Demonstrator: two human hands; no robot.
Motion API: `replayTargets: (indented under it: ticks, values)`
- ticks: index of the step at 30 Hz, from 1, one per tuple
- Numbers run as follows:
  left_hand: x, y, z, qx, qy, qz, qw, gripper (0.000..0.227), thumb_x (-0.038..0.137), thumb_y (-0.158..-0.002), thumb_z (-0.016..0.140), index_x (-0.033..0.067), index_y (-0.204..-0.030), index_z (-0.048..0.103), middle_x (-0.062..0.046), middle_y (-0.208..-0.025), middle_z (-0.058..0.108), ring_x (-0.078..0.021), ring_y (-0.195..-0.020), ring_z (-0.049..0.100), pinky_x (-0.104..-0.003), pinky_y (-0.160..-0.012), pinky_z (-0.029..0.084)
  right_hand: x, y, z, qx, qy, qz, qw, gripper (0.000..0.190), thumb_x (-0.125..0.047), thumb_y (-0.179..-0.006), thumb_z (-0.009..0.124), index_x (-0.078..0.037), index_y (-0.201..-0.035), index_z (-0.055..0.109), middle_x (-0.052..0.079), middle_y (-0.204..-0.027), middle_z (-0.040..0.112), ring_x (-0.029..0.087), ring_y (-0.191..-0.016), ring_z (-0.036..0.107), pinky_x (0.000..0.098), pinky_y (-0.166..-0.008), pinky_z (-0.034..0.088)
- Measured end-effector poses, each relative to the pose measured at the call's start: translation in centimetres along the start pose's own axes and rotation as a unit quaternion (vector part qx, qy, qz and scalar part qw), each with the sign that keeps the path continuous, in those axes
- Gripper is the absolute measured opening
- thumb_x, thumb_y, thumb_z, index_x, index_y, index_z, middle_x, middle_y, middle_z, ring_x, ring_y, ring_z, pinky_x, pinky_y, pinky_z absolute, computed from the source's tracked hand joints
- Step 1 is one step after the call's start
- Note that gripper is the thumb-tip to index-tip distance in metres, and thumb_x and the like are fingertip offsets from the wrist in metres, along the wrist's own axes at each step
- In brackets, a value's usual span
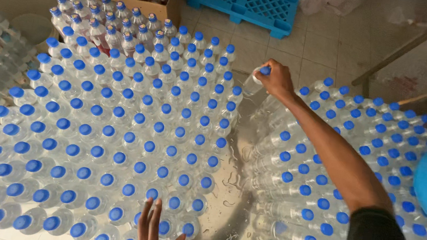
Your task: The person repeatedly picks up clear plastic water bottles from a large floor arrangement and screws blue caps onto them. The capped bottles are placed back into the arrangement, while a blue bucket filled with caps sits nearby.
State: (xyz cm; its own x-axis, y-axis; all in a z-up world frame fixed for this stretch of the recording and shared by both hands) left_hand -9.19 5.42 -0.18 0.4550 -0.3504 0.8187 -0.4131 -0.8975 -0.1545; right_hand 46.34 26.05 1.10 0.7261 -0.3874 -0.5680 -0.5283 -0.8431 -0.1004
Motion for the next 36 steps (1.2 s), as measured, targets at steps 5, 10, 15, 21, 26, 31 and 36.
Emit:
replayTargets:
  ticks: [5,10,15,21,26,31,36]
  values:
    - [-2.5,1.3,1.2,0.128,-0.017,0.038,0.991,0.088,0.053,-0.086,0.076,0.0095,-0.159,0.054,-0.025,-0.170,0.046,-0.0414,-0.157,0.051,-0.049,-0.118,0.054,3.3,-6.1,8.9,-0.032,0.015,0.065,0.997,0.040,-0.047,-0.090,0.080,-0.010,-0.105,0.072,0.009,-0.084,0.079,0.029,-0.055,0.076,0.0391,-0.054,0.055]
    - [-2.9,2.5,2.6,0.085,0.051,0.028,0.995,0.087,0.054,-0.088,0.078,0.0109,-0.160,0.053,-0.025,-0.172,0.039,-0.0417,-0.153,0.055,-0.053,-0.120,0.053,-0.4,-3.3,8.3,-0.143,0.010,0.130,0.981,0.054,-0.041,-0.094,0.077,-0.002,-0.127,0.061,0.016,-0.080,0.076,0.029,-0.052,0.071,0.0433,-0.061,0.058]
    - [-2.8,1.9,3.4,-0.009,0.001,0.027,1.000,0.088,0.068,-0.090,0.070,0.0208,-0.162,0.051,-0.022,-0.176,0.034,-0.0408,-0.143,0.062,-0.052,-0.109,0.060,-2.8,-1.6,4.6,-0.264,0.008,0.167,0.950,0.079,-0.058,-0.105,0.061,-0.004,-0.159,0.037,0.013,-0.085,0.078,0.024,-0.069,0.072,0.0393,-0.072,0.055]
    - [-1.8,1.3,3.8,-0.014,0.001,0.070,0.997,0.083,0.070,-0.094,0.063,0.0225,-0.160,0.053,-0.022,-0.175,0.035,-0.0383,-0.140,0.065,-0.050,-0.104,0.064,4.8,-3.9,0.3,-0.179,0.218,0.018,0.959,0.051,-0.056,-0.101,0.058,-0.016,-0.130,0.069,0.017,-0.119,0.080,0.037,-0.111,0.073,0.0525,-0.089,0.049]
    - [-1.7,2.7,4.3,-0.017,-0.002,0.089,0.996,0.080,0.058,-0.089,0.079,0.0218,-0.157,0.057,-0.024,-0.174,0.037,-0.0371,-0.135,0.070,-0.048,-0.104,0.065,14.7,-4.3,0.3,-0.227,0.448,0.061,0.862,0.066,-0.070,-0.106,0.042,-0.025,-0.146,0.069,0.019,-0.149,0.068,0.041,-0.153,0.046,0.0717,-0.122,0.011]
    - [1.7,2.8,3.7,-0.116,0.000,0.083,0.990,0.084,0.057,-0.095,0.077,0.0271,-0.165,0.044,-0.019,-0.177,0.028,-0.0328,-0.142,0.066,-0.049,-0.096,0.068,14.9,-1.2,3.0,-0.137,0.336,-0.107,0.926,0.042,-0.055,-0.101,0.070,-0.016,-0.117,0.075,0.008,-0.102,0.079,0.040,-0.107,0.069,0.0544,-0.104,0.031]
    - [5.0,1.9,5.9,-0.200,0.055,0.051,0.977,0.075,0.047,-0.101,0.069,0.0288,-0.167,0.038,-0.003,-0.176,0.037,-0.0248,-0.153,0.055,-0.045,-0.092,0.065,5.9,7.9,0.2,-0.110,0.298,-0.253,0.914,0.031,-0.050,-0.094,0.076,-0.021,-0.105,0.078,0.000,-0.095,0.078,0.028,-0.110,0.071,0.0522,-0.108,0.032]
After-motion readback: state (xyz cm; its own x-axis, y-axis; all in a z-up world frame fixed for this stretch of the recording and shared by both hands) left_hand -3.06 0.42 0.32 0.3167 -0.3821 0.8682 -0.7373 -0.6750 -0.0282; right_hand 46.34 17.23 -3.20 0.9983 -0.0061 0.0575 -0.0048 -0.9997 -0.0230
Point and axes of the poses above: each hand's wrist, its own y-axis away from the middle knuckle, its own z-axis out of the palm, x = y × z, the point moved 2 cm from there along -y, towards the middle knuckle
